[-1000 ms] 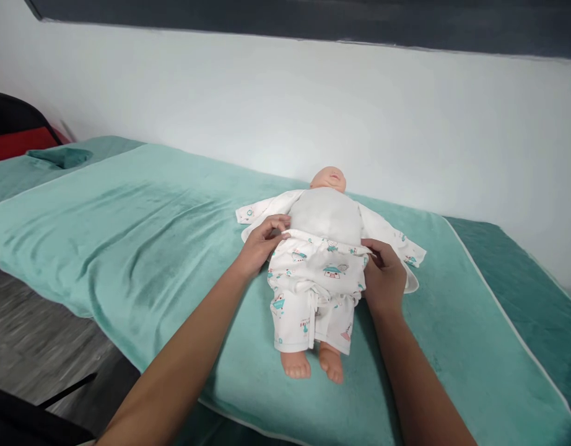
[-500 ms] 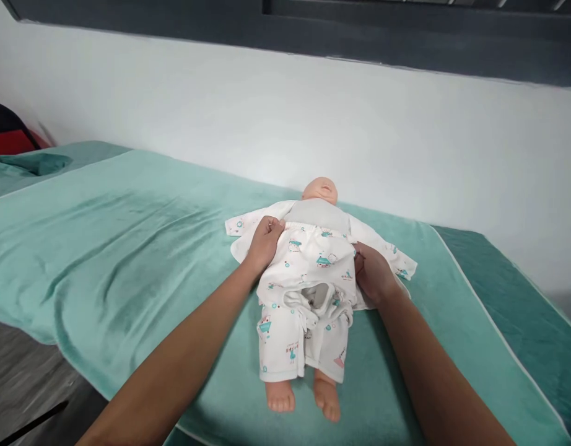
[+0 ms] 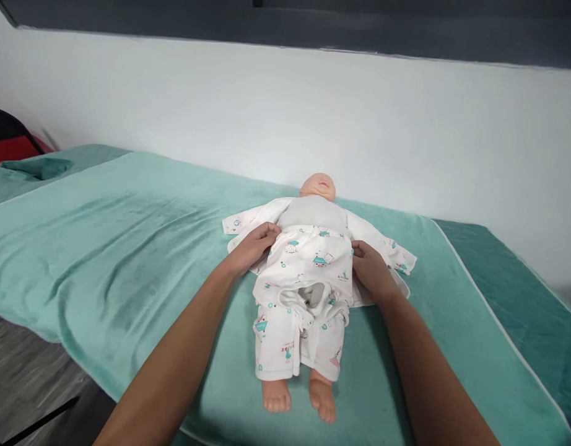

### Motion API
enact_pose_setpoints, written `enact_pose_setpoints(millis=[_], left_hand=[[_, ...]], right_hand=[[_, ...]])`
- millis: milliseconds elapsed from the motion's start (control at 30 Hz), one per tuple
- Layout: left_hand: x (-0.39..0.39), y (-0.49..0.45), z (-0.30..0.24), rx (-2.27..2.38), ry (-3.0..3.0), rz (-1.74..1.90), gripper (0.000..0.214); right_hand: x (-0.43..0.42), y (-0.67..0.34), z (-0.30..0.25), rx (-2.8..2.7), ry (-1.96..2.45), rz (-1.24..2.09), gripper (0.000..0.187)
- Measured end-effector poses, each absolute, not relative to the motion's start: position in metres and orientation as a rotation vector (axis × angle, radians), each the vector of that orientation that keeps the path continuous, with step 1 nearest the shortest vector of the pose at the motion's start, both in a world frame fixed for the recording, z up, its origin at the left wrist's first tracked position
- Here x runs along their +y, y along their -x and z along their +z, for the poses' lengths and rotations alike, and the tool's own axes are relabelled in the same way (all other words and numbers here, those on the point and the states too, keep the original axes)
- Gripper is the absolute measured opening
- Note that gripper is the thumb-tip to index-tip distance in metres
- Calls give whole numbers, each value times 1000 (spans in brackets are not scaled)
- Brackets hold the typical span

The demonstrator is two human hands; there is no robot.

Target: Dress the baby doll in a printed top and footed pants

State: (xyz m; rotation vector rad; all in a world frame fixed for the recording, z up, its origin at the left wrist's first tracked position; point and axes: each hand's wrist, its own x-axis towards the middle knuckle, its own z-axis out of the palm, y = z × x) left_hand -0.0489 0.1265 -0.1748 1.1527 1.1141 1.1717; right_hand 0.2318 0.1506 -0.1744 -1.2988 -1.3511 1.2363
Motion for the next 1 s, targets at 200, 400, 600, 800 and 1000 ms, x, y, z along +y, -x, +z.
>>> enact_pose_setpoints(millis=[200, 400, 600, 800, 1000], left_hand=[[124, 59, -176, 1011, -1157, 1078, 19], [120, 62, -172, 944, -978, 1006, 22], [122, 59, -177, 881, -934, 980, 39], [120, 49, -178, 840, -884, 1009, 54], [117, 43, -175, 821, -917, 1026, 50]], right_hand=[[148, -229, -168, -1403, 1317, 1228, 26], [142, -226, -165, -1371, 1250, 1317, 22], [138, -219, -163, -1355, 1212, 1346, 19], [138, -209, -167, -1162, 1032, 1720, 30], [138, -199, -174, -1108, 887, 1722, 40]])
